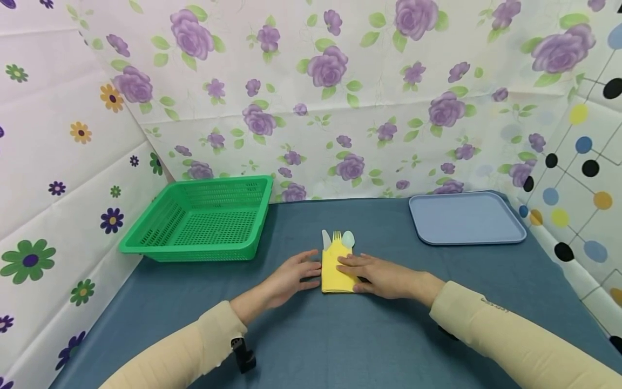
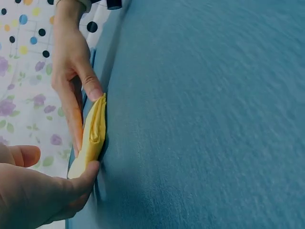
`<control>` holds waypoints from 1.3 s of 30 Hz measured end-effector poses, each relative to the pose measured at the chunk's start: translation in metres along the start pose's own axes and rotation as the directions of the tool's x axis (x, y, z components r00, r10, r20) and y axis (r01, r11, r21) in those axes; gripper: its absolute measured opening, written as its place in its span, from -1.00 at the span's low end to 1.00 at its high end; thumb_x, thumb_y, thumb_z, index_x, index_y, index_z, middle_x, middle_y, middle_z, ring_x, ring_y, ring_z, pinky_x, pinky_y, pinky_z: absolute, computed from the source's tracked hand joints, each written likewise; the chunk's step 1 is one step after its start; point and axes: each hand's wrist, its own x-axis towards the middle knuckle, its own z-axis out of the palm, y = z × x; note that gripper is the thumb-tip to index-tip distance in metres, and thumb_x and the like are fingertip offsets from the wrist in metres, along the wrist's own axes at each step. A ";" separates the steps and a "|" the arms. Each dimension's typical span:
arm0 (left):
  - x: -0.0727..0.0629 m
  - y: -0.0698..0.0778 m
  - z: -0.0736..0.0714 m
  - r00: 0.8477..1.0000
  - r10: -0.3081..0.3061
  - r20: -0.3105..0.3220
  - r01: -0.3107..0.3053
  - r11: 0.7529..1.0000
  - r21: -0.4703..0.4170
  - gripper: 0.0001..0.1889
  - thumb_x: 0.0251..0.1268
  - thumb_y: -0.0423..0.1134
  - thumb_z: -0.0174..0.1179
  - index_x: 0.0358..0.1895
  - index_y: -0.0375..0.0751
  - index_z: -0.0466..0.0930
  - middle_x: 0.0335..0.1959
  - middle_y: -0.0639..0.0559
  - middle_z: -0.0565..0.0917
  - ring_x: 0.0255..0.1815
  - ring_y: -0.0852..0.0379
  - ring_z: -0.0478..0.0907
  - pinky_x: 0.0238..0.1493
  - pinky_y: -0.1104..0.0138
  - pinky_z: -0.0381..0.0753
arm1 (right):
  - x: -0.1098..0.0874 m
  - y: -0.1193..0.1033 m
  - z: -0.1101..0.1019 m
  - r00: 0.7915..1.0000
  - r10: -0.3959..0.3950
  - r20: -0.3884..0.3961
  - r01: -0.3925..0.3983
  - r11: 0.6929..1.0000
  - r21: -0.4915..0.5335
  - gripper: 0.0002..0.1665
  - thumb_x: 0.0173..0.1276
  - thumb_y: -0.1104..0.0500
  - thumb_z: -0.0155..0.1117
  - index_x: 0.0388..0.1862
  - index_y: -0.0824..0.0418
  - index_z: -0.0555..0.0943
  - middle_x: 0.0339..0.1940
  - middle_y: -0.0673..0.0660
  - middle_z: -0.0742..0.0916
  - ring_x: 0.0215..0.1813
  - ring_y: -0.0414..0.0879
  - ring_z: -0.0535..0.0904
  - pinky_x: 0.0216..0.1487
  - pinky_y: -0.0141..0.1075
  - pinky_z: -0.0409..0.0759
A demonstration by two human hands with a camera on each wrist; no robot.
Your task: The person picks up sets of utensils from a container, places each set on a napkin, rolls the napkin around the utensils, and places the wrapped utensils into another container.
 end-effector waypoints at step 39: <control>0.028 0.002 -0.010 0.991 -0.125 0.054 0.120 0.988 0.096 -0.50 0.62 -0.22 0.14 0.43 -0.48 0.38 -0.09 -0.28 0.70 -0.18 -0.04 0.75 -0.02 0.14 0.79 | -0.001 0.002 0.002 1.000 0.015 0.009 -0.015 0.999 0.029 -0.24 0.63 0.01 0.20 0.70 0.05 0.22 0.72 0.09 0.20 0.71 0.12 0.03 0.62 0.17 0.09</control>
